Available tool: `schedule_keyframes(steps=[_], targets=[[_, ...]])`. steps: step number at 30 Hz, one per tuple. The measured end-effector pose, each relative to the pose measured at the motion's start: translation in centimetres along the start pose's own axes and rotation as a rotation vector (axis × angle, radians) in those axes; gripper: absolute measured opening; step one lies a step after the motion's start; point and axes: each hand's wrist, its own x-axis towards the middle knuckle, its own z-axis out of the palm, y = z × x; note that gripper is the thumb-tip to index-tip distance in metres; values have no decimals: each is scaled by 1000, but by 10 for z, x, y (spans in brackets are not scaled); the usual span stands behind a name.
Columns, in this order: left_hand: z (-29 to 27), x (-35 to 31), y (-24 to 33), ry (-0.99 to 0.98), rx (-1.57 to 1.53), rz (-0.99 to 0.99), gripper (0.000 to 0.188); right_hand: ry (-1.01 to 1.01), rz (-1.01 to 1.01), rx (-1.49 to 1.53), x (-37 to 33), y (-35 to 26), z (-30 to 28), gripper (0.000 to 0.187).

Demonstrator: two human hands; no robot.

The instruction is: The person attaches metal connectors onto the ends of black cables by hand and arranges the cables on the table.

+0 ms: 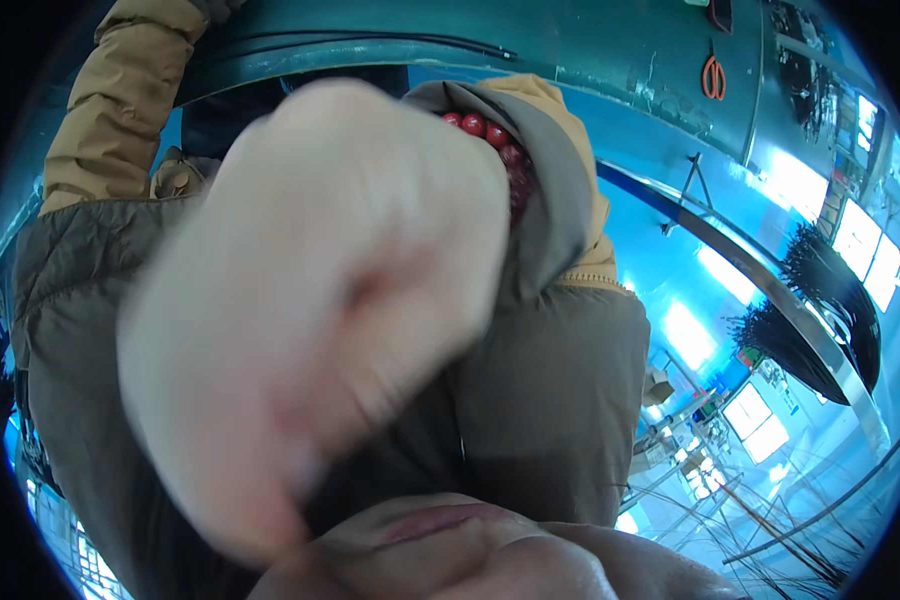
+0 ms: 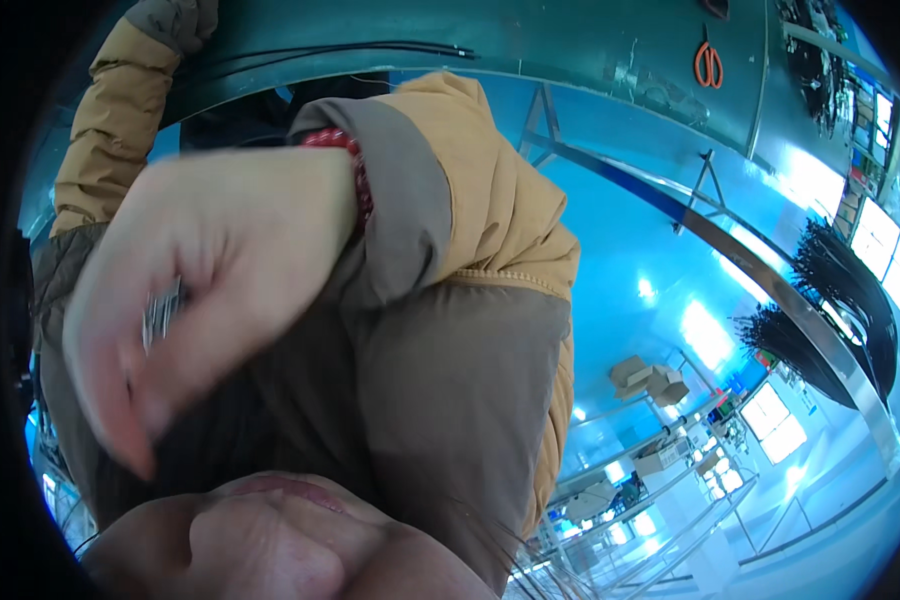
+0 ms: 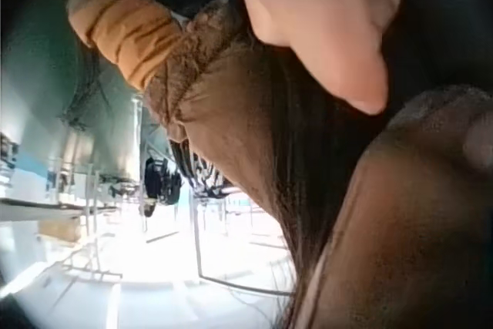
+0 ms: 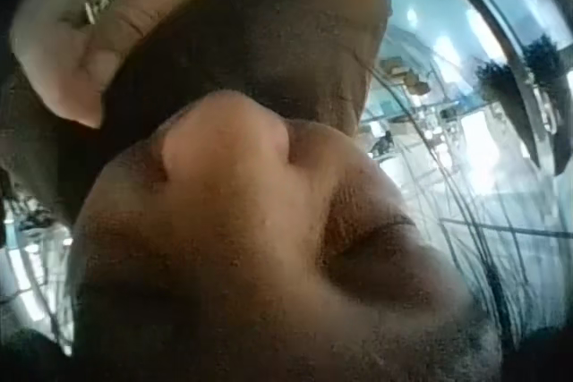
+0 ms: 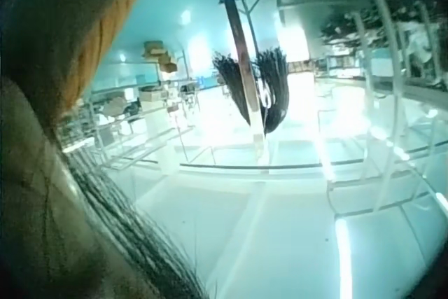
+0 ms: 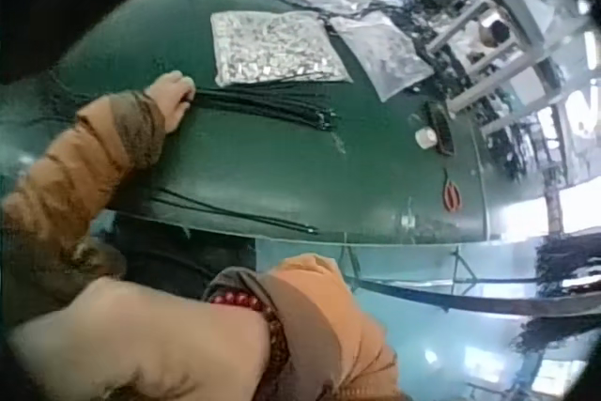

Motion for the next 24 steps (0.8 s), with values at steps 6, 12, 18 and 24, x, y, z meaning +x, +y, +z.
schedule_keyframes(steps=[6, 12, 18, 24], targets=[[-1, -22, -59, 31, 87, -67, 43, 891, 257, -1166, -49, 20, -125, 15], [-38, -37, -25, -164, 279, -503, 36, 955, 287, -1874, -97, -10, -255, 26], [-36, -12, -57, -94, 119, -485, 40, 944, 578, -1965, -68, -21, -285, 18], [-52, -23, -56, -93, 63, -279, 34, 774, 634, -1942, -88, -30, -278, 17]])
